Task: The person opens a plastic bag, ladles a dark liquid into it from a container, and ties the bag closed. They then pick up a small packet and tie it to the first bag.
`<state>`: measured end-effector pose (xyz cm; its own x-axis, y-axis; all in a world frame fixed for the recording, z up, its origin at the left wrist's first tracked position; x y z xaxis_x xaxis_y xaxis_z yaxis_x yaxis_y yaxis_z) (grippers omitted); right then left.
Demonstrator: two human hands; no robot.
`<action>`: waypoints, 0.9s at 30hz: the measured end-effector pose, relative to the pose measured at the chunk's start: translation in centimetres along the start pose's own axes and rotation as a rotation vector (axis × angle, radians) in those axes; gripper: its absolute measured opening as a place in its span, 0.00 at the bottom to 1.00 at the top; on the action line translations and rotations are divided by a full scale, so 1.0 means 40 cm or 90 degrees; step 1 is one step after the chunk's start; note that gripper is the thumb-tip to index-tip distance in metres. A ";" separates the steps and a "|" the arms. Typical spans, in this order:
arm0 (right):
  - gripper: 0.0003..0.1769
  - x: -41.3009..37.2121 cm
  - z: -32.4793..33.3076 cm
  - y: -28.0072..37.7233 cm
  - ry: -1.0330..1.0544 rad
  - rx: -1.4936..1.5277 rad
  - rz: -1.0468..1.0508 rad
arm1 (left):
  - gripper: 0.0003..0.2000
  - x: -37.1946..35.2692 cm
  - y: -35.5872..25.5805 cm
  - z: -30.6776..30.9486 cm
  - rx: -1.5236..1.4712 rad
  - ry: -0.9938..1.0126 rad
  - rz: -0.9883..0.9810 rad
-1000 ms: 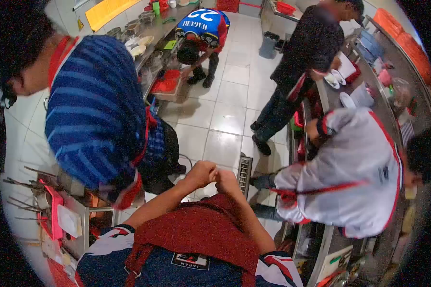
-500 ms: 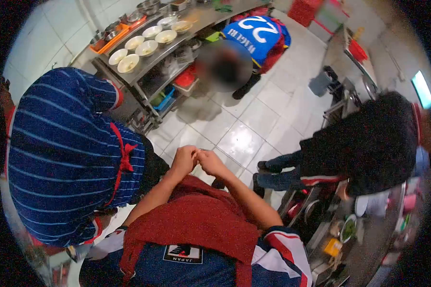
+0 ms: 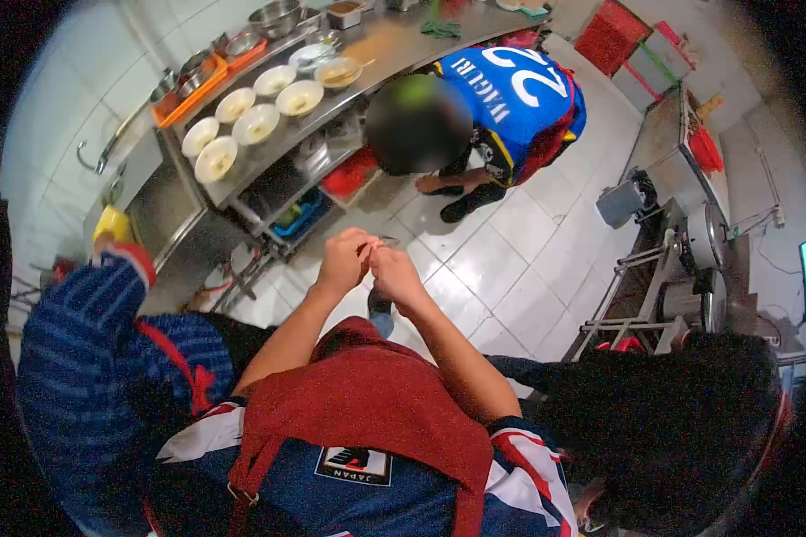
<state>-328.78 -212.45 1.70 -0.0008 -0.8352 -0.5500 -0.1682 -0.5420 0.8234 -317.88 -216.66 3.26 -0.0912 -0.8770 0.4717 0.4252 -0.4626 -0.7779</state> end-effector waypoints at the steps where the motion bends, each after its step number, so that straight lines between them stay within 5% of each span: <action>1: 0.10 0.034 0.009 0.032 -0.007 -0.003 0.006 | 0.04 0.050 0.001 -0.009 -0.015 -0.023 -0.016; 5: 0.09 0.150 0.009 0.159 0.022 0.098 -0.002 | 0.03 0.232 0.031 -0.038 -0.013 -0.036 -0.022; 6: 0.11 0.175 0.007 0.204 0.067 -0.081 0.169 | 0.04 0.273 0.027 -0.035 -0.006 -0.029 -0.012; 9: 0.13 0.201 -0.008 0.281 0.115 0.181 -0.015 | 0.04 0.380 0.005 -0.023 -0.049 -0.051 -0.008; 19: 0.16 0.285 -0.056 0.486 0.330 0.307 -0.058 | 0.07 0.625 -0.038 0.009 -0.027 -0.079 -0.014; 27: 0.18 0.273 0.014 0.618 0.365 0.299 -0.056 | 0.06 0.725 -0.133 -0.040 -0.064 -0.051 -0.105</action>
<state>-333.51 -234.90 15.97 0.5249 -0.7779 -0.3455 -0.5473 -0.6193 0.5629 -324.23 -239.86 20.41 -0.0784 -0.7773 0.6242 0.3183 -0.6129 -0.7232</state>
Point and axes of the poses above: each hand's wrist, its own x-axis towards the middle knuckle, its own z-axis out of the back of the hand, y = z × x, the point moved 7 cm from there along x, towards the middle knuckle, and after that the axes turned 7 degrees about -y, right-handed, at the moved point
